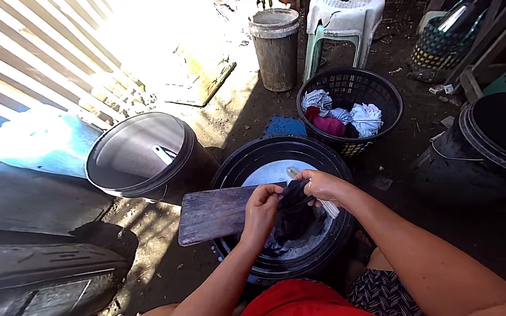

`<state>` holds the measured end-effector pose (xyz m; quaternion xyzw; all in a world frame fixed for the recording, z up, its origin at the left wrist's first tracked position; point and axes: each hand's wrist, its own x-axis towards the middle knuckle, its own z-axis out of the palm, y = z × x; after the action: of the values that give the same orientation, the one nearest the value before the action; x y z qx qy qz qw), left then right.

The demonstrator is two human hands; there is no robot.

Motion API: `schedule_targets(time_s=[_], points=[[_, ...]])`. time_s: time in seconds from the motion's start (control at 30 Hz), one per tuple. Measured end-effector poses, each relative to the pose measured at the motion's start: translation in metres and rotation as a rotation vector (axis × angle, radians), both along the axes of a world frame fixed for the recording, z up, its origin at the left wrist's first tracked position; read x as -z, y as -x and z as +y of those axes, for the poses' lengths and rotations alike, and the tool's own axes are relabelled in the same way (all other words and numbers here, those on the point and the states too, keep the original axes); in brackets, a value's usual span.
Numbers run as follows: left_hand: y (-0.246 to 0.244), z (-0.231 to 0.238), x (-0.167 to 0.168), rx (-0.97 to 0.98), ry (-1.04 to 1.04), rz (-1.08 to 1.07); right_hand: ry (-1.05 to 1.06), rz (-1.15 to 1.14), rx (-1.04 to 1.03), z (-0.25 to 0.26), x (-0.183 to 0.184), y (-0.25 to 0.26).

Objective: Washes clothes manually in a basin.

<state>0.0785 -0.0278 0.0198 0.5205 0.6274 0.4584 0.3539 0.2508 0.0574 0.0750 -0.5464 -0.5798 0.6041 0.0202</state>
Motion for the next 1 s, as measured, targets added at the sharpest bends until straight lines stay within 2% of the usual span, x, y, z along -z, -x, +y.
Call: schedule_targets(time_s=[0.03,0.1,0.23,0.4,0.5,0.6,0.67,0.7,0.77,0.8,0.83,0.87,0.9,0.93,0.97,1.0], points=[[-0.016,-0.005,0.003,0.030,0.021,-0.124,-0.028,-0.023,-0.024,-0.003,-0.002,0.004],[-0.034,-0.009,0.018,0.079,0.121,-0.203,-0.106,-0.057,-0.052,-0.008,-0.006,0.009],[-0.040,-0.002,0.038,0.156,0.226,-0.008,-0.127,-0.043,0.009,-0.009,-0.009,0.005],[-0.048,-0.016,0.020,0.029,0.043,-0.196,-0.055,-0.023,0.086,-0.003,-0.005,-0.006],[-0.056,-0.017,0.027,0.073,0.105,-0.290,-0.096,0.001,0.062,-0.009,-0.004,-0.005],[-0.057,-0.012,0.039,0.179,0.214,-0.197,-0.103,0.029,0.022,-0.014,-0.010,-0.006],[-0.049,-0.005,0.043,0.251,0.222,-0.140,-0.070,0.073,-0.044,-0.021,-0.016,-0.006],[-0.041,-0.002,0.042,0.280,0.206,-0.184,-0.046,0.114,-0.105,-0.026,-0.018,-0.005],[-0.027,0.000,0.033,0.291,0.228,-0.416,-0.010,0.196,-0.270,-0.039,-0.020,0.000],[-0.019,-0.002,0.021,0.262,0.319,-0.469,0.012,0.210,-0.383,-0.045,-0.023,0.005],[-0.011,-0.008,-0.003,0.279,0.463,-0.400,0.027,0.197,-0.477,-0.053,-0.027,0.012],[-0.001,-0.018,-0.005,0.290,0.431,-0.306,0.023,0.175,-0.552,-0.060,-0.029,0.019],[0.007,-0.028,0.006,0.296,0.283,-0.183,0.004,0.147,-0.618,-0.066,-0.027,0.025],[0.013,-0.033,0.016,0.312,0.178,-0.148,-0.023,0.118,-0.671,-0.070,-0.023,0.030],[0.017,-0.034,0.023,0.311,0.150,-0.198,-0.043,0.105,-0.722,-0.070,-0.020,0.033],[0.016,-0.032,0.019,0.278,0.245,-0.302,-0.046,0.115,-0.758,-0.068,-0.018,0.034]])
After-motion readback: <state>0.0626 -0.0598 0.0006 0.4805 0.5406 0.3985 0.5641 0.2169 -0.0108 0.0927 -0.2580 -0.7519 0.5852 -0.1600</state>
